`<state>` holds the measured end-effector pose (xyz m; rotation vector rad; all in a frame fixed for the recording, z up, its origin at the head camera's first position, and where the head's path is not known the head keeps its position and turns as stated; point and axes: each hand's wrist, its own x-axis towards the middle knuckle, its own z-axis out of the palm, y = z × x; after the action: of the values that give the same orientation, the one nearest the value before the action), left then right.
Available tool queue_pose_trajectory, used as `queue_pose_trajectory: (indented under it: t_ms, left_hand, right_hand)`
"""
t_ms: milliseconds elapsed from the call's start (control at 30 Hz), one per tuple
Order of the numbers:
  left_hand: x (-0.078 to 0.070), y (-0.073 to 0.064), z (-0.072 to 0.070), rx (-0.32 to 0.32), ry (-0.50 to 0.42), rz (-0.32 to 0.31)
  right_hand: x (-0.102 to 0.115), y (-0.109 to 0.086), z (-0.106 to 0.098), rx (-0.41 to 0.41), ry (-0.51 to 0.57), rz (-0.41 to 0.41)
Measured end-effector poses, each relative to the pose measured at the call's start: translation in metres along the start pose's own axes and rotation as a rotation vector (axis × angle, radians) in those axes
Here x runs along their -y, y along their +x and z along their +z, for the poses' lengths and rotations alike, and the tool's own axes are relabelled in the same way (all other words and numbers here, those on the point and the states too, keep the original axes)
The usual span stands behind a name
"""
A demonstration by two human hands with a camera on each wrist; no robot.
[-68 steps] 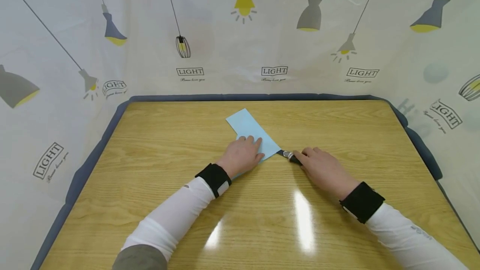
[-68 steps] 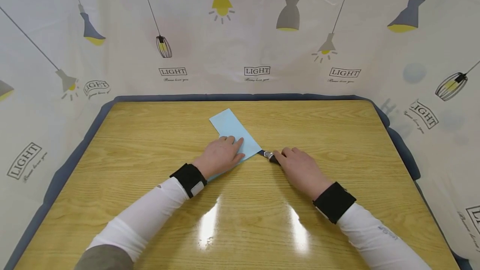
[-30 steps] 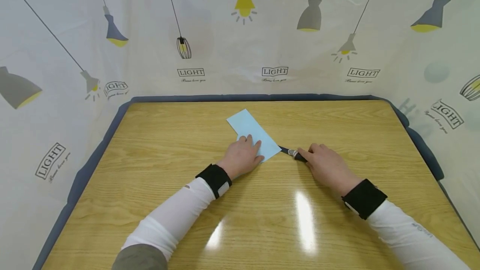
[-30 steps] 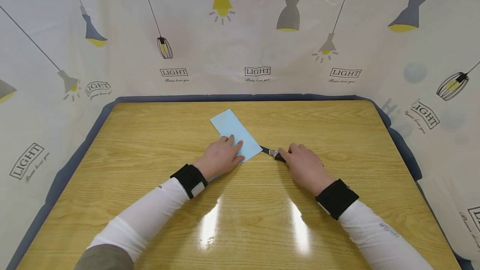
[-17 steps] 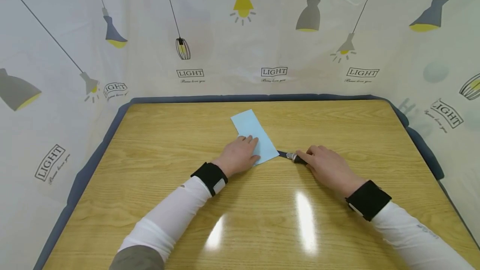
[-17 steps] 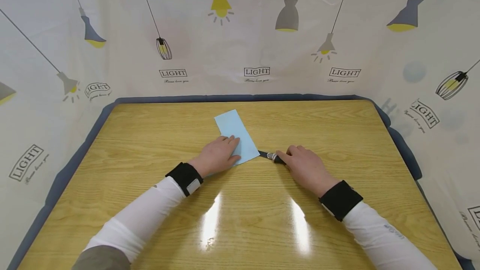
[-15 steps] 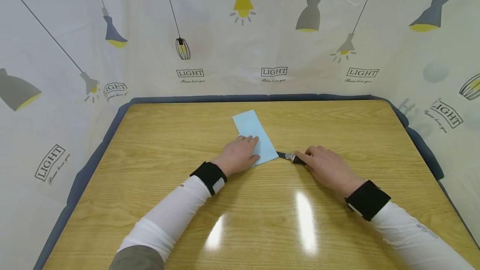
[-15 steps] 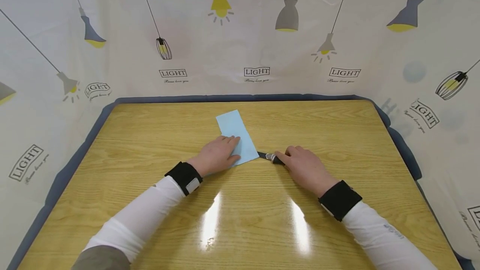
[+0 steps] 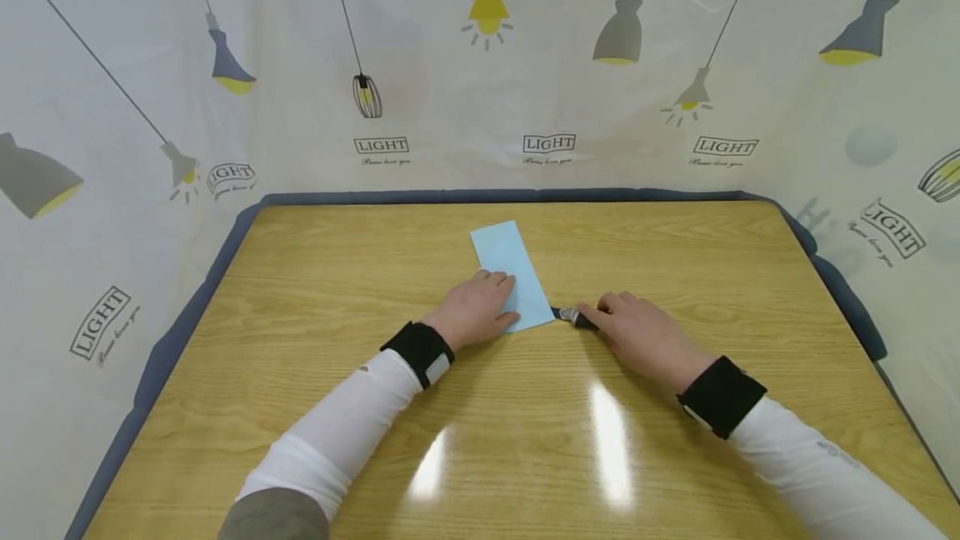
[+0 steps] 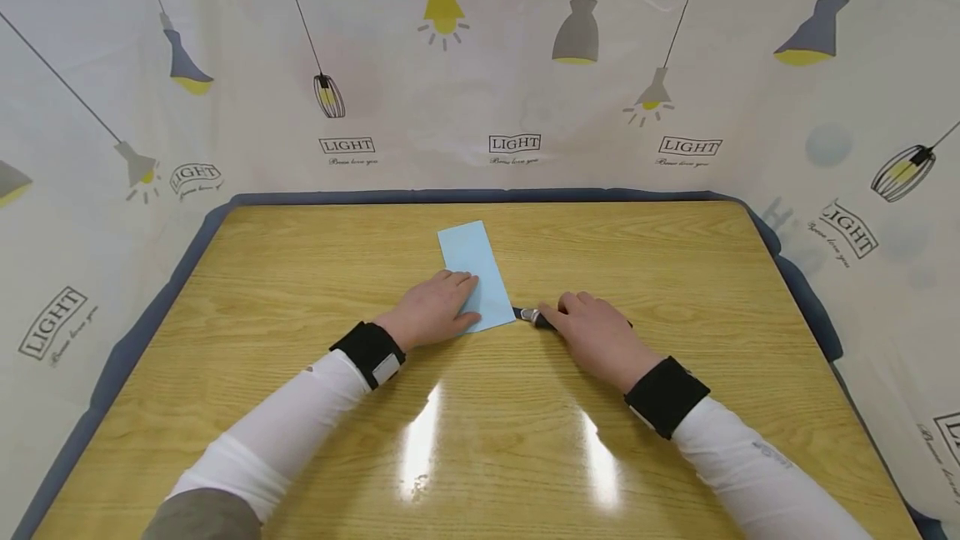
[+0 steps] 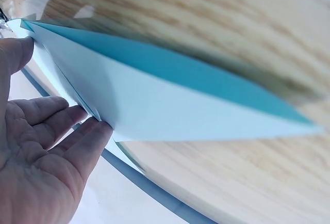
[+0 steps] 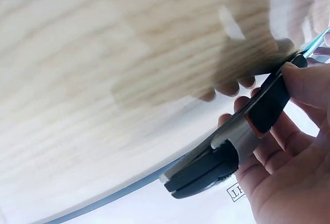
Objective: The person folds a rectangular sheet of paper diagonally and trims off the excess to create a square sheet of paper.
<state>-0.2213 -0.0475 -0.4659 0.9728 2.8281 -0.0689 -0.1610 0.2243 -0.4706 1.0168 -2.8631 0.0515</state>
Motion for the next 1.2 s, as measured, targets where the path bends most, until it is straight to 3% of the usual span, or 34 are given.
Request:
queue_pose_trajectory:
  t_ms: [633,1200]
  left_hand:
    - [0.0004,-0.0005,0.0021,-0.018,0.026,-0.012]
    - [0.0002,0.0006,0.0025,0.006,0.018,-0.019]
  right_hand:
    - [-0.0011,0.0021,-0.0003,0.006,-0.025,0.022]
    - [-0.008,-0.0004,0.0,0.022,0.025,0.086]
